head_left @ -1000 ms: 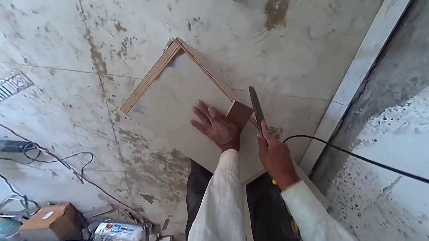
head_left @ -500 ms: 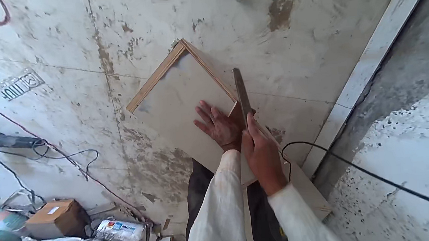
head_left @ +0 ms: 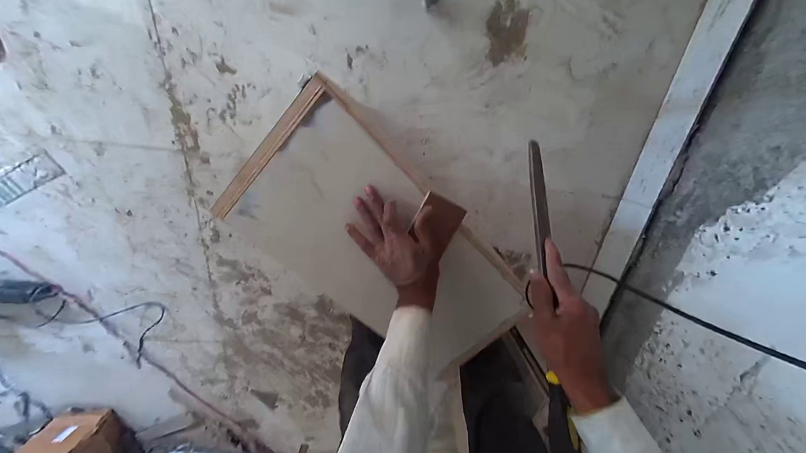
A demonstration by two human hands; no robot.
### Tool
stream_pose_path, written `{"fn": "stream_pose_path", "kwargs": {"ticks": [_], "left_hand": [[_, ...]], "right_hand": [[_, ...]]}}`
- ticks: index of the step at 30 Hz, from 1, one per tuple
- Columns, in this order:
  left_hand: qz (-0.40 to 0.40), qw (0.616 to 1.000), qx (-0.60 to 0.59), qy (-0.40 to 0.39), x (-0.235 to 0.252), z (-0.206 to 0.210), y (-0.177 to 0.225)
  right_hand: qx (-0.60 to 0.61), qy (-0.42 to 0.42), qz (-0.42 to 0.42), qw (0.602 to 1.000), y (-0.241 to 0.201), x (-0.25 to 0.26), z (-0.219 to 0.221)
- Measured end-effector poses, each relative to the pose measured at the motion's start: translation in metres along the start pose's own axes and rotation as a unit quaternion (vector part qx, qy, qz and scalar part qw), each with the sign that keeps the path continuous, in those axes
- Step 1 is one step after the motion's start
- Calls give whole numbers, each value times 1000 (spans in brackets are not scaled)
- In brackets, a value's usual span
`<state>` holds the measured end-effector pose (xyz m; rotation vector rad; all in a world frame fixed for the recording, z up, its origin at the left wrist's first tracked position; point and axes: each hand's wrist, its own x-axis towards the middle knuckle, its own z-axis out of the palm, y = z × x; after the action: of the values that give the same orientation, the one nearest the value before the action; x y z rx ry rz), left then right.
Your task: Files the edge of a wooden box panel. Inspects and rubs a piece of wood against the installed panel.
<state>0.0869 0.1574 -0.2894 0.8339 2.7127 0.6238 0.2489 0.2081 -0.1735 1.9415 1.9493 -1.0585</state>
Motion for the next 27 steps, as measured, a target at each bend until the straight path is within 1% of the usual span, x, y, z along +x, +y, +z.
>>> {"fn": "stream_pose_path", "kwargs": {"ticks": [1,2,4,5,6,7,9,11,13,15,17,19,22,23,24,27], "left_hand": [[40,999,-13,-18,5,-6,9],[70,996,-12,-60,4,-15,18],[90,976,32,-194,5,-31,34],[83,965,54,-243,15,-34,42],[64,962,63,-258,29,-36,48],[25,964,64,-257,40,-42,51],[-80,965,93,-233,46,-61,43],[-176,952,128,-215,46,-74,28],[-229,935,157,-219,37,-77,13],[-217,945,161,-184,17,-74,0],[-167,971,131,-111,4,-69,-5],[-101,990,86,-45,3,-57,-9],[-27,998,31,39,15,-20,-16],[-22,997,29,66,20,-7,-18],[-37,996,34,75,23,4,-19],[-108,991,49,59,23,15,-14]], "right_hand": [[3,7,0,1000,6,3,1],[3,1,3,1000,13,-2,2],[4,-28,25,999,18,-16,3],[11,-28,25,999,17,-15,5],[19,-19,16,1000,17,-11,6],[25,-10,5,1000,17,-11,6],[36,-7,-4,999,18,-21,4],[53,-21,-1,998,15,-25,5],[72,-21,-6,997,13,-25,9],[79,-13,-20,997,12,-27,13],[76,-13,-28,997,9,-28,15],[71,-24,-30,997,3,-30,16],[82,-53,-36,995,-15,-32,17],[93,-54,-41,993,-22,-33,19],[102,-55,-43,992,-29,-36,22],[114,-69,-34,991,-51,-47,30]]}}
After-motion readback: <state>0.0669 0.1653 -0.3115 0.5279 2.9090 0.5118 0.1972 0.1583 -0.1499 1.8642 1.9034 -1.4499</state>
